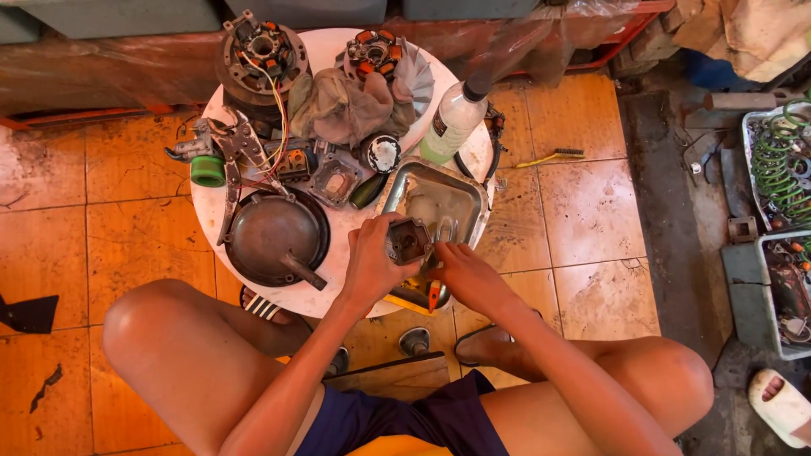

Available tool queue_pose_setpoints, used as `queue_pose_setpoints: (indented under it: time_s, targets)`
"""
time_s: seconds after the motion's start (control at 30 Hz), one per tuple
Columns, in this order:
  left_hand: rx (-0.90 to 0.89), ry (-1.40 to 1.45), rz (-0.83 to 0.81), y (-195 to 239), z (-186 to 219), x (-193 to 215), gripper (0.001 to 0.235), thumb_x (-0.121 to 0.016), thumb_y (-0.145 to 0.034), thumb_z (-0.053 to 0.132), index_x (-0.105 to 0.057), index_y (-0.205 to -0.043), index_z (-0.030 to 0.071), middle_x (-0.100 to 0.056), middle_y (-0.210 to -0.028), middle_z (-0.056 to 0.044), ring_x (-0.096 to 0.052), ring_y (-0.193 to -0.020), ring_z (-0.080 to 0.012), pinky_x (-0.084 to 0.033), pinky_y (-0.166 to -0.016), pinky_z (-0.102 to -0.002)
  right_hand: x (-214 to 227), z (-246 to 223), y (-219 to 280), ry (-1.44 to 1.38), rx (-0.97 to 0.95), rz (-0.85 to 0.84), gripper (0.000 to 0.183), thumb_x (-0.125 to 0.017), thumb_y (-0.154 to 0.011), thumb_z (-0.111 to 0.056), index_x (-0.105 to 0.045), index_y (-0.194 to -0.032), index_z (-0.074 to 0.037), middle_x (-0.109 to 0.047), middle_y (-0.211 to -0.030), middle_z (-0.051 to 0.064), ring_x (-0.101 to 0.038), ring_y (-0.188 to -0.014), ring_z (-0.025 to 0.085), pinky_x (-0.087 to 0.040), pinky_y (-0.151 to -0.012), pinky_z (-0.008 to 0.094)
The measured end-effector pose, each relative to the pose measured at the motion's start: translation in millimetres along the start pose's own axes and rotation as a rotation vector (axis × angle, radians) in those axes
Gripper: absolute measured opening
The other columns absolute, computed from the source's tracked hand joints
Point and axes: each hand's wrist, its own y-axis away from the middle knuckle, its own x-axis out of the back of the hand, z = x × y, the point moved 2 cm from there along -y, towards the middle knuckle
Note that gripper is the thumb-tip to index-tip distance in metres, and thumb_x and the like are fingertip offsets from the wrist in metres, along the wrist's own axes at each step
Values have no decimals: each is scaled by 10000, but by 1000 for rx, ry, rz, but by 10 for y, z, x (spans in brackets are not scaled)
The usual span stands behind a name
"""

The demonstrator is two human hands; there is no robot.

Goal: Cleaning a small motorcycle engine component with a brush and solvent in a workshop.

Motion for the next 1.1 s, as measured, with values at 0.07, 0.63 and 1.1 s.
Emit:
queue_pose_setpoints:
  time_s: [0.07,0.63,1.1]
  targets:
    - [-11,7,-2,-4,-10,-43,757,-908,-625,177,-559,-1294,121,-645,-1179,-109,-617,-1146,-310,-364,-1047,-495,-72,20,-16,53,6,-16,148,-687,-880,-71,-740,-978,-168,-550,-1056,82,-598,-1032,299,-469,-872,402]
    - [86,394,114,36,174,178,697,-902,-726,163,-527,-1296,26,-541,-1232,-193,-576,-1226,-447,-472,-1048,-604,-107,304,72,-752,-484,662,88,-711,-1005,-132,-667,-984,-58,-681,-1172,139,-725,-997,378,-569,-865,455]
    - [-67,464,74,132,224,113,741,-908,-701,70,-578,-1364,38,-551,-1301,-148,-573,-1270,-371,-481,-1093,-553,-79,2,233,-969,-561,782,175,-623,-1053,-78,-763,-1038,24,-727,-1088,196,-754,-946,354,-604,-841,462]
